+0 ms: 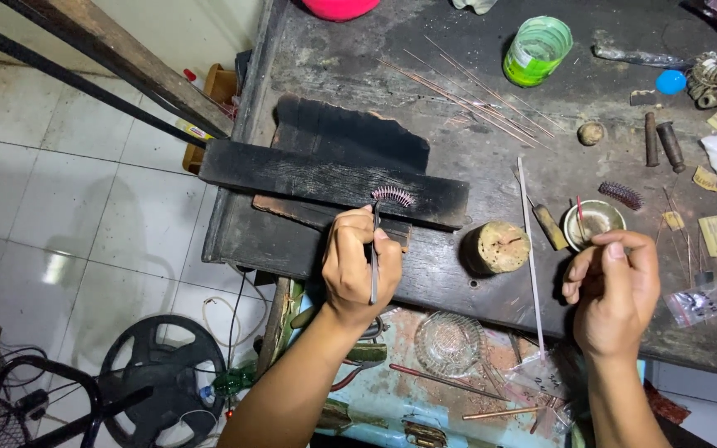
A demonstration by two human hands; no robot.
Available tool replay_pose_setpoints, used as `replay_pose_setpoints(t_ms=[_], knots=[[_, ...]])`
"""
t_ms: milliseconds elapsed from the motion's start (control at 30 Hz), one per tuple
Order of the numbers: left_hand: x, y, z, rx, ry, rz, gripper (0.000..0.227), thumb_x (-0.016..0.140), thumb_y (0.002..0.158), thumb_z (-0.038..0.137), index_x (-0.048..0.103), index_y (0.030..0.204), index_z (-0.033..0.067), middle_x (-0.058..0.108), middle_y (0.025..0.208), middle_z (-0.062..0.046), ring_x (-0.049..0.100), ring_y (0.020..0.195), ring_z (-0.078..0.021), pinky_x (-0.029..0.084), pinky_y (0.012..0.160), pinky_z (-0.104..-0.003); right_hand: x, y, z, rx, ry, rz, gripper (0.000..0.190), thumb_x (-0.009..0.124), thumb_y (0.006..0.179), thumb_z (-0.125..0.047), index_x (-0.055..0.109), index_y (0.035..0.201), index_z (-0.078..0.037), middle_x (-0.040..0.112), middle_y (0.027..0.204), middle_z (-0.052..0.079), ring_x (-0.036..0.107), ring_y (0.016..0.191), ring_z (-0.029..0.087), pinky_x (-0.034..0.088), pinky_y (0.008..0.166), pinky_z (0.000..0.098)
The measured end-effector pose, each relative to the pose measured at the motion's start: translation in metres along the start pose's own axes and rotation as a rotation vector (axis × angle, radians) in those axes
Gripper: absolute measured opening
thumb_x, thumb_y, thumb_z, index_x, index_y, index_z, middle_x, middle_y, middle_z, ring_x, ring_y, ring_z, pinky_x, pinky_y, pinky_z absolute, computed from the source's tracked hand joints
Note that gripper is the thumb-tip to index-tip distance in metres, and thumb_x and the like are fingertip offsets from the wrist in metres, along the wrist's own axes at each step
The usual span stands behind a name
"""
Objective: Preparing soldering flux by pouring liquid from a bottle into a small metal dish and stirring it with a brush.
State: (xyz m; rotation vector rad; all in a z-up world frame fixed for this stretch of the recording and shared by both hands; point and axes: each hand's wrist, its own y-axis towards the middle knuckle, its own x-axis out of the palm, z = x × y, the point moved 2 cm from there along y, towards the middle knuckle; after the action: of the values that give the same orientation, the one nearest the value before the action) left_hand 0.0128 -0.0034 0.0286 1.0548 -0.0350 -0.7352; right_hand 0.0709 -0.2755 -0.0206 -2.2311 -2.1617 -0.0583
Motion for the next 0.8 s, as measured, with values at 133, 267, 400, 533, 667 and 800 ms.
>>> replay_pose_setpoints(t_ms=[133,267,400,533,667,800], knots=[[0.0003,-0.0022,-0.0014,-0.006,-0.001,-0.006,0.013,0.048,0.092,-0.008,0.044,0.080,-0.0044,0.051,0.080,-0.018,0.060,0.075,-0.0331,0.064,0.082,-0.043,0.0009,0.0005,-0.0020,-0.025,-0.002,-0.026,0.013,0.044,0.114,-0.023,0.048,0.114,-0.010,0.049,0.072,0.007,0.047,0.051,0.013,0.035,0.041,0.0227],[-0.0003,-0.0017,-0.0010,-0.002,0.008,-0.010,0.012,0.049,0.092,-0.007,0.046,0.081,-0.0048,0.052,0.080,-0.018,0.061,0.075,-0.0335,0.063,0.081,-0.042,0.0013,-0.0006,-0.0023,0.000,0.000,0.004,0.014,0.045,0.114,-0.025,0.047,0.114,-0.011,0.048,0.071,0.007,0.046,0.050,0.014,0.033,0.043,0.0226],[0.0000,-0.0023,-0.0017,-0.003,0.006,-0.010,0.012,0.048,0.092,-0.008,0.045,0.081,-0.0047,0.052,0.080,-0.019,0.061,0.075,-0.0337,0.063,0.081,-0.042,0.0011,-0.0004,-0.0017,0.008,-0.009,0.010,0.015,0.045,0.114,-0.025,0.047,0.113,-0.011,0.048,0.071,0.007,0.046,0.050,0.014,0.033,0.043,0.0224],[-0.0005,-0.0013,-0.0017,0.000,0.008,-0.006,0.012,0.048,0.092,-0.008,0.046,0.081,-0.0047,0.052,0.080,-0.018,0.061,0.075,-0.0335,0.063,0.080,-0.042,-0.0002,0.0008,-0.0002,-0.008,-0.011,-0.003,0.015,0.045,0.114,-0.025,0.047,0.114,-0.010,0.048,0.071,0.008,0.046,0.050,0.015,0.033,0.042,0.0226],[0.0000,-0.0036,-0.0030,-0.007,0.010,-0.015,0.011,0.049,0.091,-0.008,0.046,0.081,-0.0045,0.053,0.081,-0.019,0.062,0.077,-0.0342,0.063,0.080,-0.042,0.0003,0.0006,-0.0004,-0.031,-0.012,-0.011,0.015,0.044,0.114,-0.023,0.047,0.114,-0.009,0.047,0.070,0.008,0.045,0.049,0.015,0.035,0.041,0.0236],[-0.0006,-0.0028,-0.0024,-0.011,0.012,-0.017,0.011,0.048,0.091,-0.008,0.045,0.081,-0.0045,0.052,0.081,-0.019,0.062,0.077,-0.0342,0.063,0.081,-0.042,0.0017,0.0003,-0.0016,-0.025,-0.008,-0.002,0.015,0.044,0.114,-0.024,0.047,0.113,-0.009,0.046,0.069,0.008,0.044,0.048,0.015,0.034,0.042,0.0235]])
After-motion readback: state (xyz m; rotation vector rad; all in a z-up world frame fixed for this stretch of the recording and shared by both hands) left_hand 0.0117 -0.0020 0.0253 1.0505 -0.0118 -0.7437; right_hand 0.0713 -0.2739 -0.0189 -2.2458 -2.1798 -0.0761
